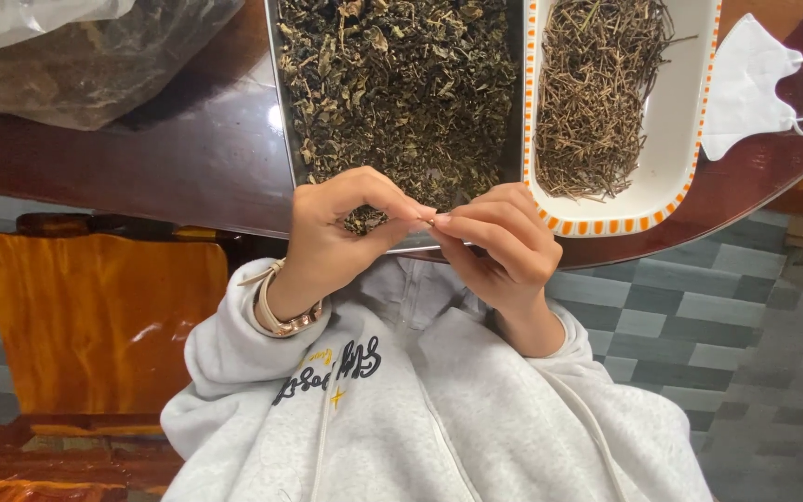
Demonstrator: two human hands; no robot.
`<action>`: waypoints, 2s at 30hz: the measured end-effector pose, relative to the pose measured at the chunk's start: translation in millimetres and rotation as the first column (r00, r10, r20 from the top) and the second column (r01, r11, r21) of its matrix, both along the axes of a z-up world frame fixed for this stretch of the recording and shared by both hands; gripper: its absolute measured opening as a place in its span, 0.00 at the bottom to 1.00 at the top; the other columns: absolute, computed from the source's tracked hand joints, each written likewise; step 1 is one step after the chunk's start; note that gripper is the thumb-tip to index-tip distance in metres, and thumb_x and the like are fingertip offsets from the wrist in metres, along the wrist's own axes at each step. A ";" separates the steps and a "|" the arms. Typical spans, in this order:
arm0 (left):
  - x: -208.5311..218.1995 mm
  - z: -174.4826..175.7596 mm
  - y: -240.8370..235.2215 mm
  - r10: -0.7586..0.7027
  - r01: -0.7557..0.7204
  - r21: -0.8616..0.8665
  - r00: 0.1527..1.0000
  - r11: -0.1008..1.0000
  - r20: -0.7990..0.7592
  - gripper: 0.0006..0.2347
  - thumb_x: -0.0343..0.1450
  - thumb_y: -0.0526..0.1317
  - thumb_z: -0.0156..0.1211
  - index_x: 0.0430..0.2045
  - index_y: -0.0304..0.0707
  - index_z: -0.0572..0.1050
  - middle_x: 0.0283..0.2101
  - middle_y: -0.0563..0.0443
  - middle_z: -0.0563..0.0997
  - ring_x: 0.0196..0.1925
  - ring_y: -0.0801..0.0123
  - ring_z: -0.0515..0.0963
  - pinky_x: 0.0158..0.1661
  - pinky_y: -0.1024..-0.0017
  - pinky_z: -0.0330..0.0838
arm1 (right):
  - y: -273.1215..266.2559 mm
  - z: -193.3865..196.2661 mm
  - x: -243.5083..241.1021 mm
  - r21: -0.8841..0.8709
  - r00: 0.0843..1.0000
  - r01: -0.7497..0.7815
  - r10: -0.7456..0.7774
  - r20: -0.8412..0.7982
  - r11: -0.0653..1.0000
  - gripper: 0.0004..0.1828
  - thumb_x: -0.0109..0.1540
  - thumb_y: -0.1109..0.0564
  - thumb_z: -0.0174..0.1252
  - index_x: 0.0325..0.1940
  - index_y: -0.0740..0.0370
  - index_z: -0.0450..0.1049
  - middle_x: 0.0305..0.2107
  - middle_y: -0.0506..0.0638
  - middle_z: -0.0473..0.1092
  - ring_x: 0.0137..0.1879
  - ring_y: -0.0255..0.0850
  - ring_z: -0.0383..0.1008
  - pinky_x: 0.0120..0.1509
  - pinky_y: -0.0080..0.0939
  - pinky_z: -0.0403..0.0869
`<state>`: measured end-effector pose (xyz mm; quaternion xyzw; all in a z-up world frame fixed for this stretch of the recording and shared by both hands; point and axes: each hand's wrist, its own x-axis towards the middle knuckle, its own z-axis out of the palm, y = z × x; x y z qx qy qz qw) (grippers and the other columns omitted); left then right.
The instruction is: The person sits at a table and sorts dried herbs by hand, picking up small pieces from a metal tray and placing them into a white rectangular dish. The hands repeatedly sift through the herbs to separate specific pieces.
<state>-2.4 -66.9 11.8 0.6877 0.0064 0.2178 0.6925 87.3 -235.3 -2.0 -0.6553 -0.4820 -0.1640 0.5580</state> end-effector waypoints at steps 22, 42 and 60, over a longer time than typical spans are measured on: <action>-45.3 -56.1 72.2 0.692 -0.693 0.449 0.694 0.564 0.201 0.03 0.73 0.36 0.64 0.29 0.38 0.79 0.34 0.53 0.83 0.37 0.65 0.79 0.44 0.69 0.73 | -104.9 -50.7 70.8 -0.258 0.892 0.442 -0.393 0.223 0.859 0.05 0.73 0.79 0.73 0.50 0.79 0.85 0.40 0.66 0.79 0.46 0.58 0.76 0.60 0.57 0.74; -40.6 -78.2 68.3 0.639 -0.584 0.677 0.738 0.447 0.215 0.03 0.71 0.35 0.67 0.29 0.37 0.79 0.33 0.53 0.82 0.39 0.64 0.78 0.41 0.70 0.75 | -122.4 -58.2 73.7 -0.373 0.836 0.549 -0.476 0.273 0.748 0.03 0.78 0.75 0.73 0.53 0.75 0.86 0.44 0.62 0.80 0.51 0.52 0.81 0.56 0.54 0.81; -41.7 -73.7 69.2 0.604 -0.588 0.656 0.759 0.473 0.245 0.05 0.73 0.35 0.64 0.29 0.33 0.78 0.32 0.48 0.82 0.38 0.59 0.77 0.42 0.65 0.74 | -69.4 34.9 41.7 -0.473 0.982 0.144 -0.068 0.174 0.869 0.15 0.75 0.71 0.72 0.62 0.87 0.78 0.57 0.80 0.75 0.63 0.69 0.77 0.72 0.64 0.77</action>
